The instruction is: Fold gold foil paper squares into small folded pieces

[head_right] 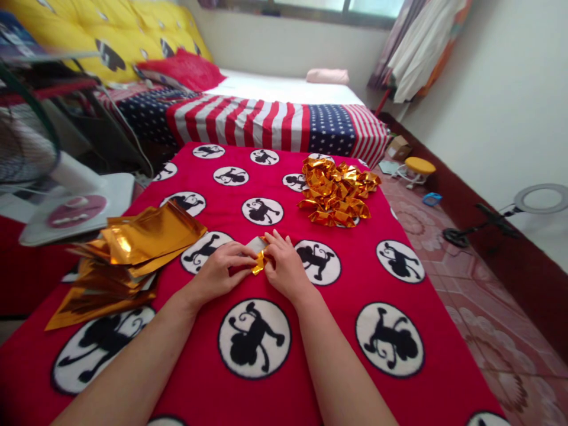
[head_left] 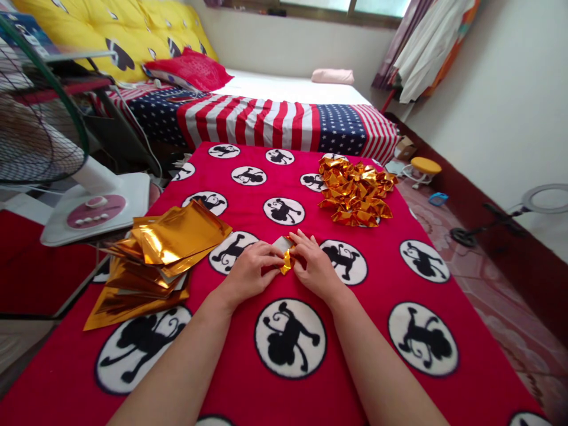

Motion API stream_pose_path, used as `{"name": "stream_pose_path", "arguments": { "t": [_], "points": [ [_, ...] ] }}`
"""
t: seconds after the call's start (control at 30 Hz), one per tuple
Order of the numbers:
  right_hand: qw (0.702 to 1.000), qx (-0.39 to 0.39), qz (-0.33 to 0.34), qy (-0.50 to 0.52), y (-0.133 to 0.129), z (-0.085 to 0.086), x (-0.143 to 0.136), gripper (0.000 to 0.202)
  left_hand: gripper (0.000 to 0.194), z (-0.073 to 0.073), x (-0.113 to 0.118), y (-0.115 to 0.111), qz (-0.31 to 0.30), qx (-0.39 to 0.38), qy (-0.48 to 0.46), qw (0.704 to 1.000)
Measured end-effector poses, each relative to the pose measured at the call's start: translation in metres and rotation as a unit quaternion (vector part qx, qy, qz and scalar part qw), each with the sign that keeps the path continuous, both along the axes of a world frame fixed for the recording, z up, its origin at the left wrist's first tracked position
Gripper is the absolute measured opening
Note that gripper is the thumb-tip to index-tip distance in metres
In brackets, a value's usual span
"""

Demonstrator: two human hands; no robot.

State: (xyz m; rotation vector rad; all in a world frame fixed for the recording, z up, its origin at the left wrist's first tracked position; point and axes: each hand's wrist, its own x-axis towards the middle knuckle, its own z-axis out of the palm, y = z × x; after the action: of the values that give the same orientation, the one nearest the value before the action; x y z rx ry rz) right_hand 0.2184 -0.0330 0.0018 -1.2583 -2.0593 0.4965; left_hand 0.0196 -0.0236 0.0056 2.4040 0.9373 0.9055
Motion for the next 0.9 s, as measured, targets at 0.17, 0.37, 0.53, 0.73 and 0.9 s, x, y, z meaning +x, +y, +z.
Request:
{"name": "stream_pose_path", "arguments": {
  "t": [0.17, 0.37, 0.53, 0.73, 0.9],
  "points": [
    [0.997, 0.008, -0.059, -0.057, -0.016, -0.008, -0.013, 0.033, 0.017, 0.001, -0.002, 0.002, -0.016, -0.013, -0.01, 1.0],
    [0.993, -0.004, -0.078, -0.085, -0.023, -0.009, -0.02, 0.051, 0.03, 0.002, -0.006, 0.003, -0.036, -0.04, -0.019, 0.998],
    [0.993, -0.031, -0.081, -0.076, -0.022, 0.003, -0.015, 0.055, 0.023, 0.0, -0.004, 0.002, -0.029, -0.028, -0.027, 0.999],
    [0.995, -0.039, -0.061, -0.062, -0.022, 0.004, -0.012, 0.033, 0.017, -0.003, 0.002, 0.0, 0.024, -0.013, -0.037, 0.999],
    [0.996, -0.041, -0.057, -0.052, -0.021, 0.002, -0.012, 0.015, 0.023, 0.001, -0.002, -0.003, 0.004, -0.053, -0.048, 0.997]
  ]
}}
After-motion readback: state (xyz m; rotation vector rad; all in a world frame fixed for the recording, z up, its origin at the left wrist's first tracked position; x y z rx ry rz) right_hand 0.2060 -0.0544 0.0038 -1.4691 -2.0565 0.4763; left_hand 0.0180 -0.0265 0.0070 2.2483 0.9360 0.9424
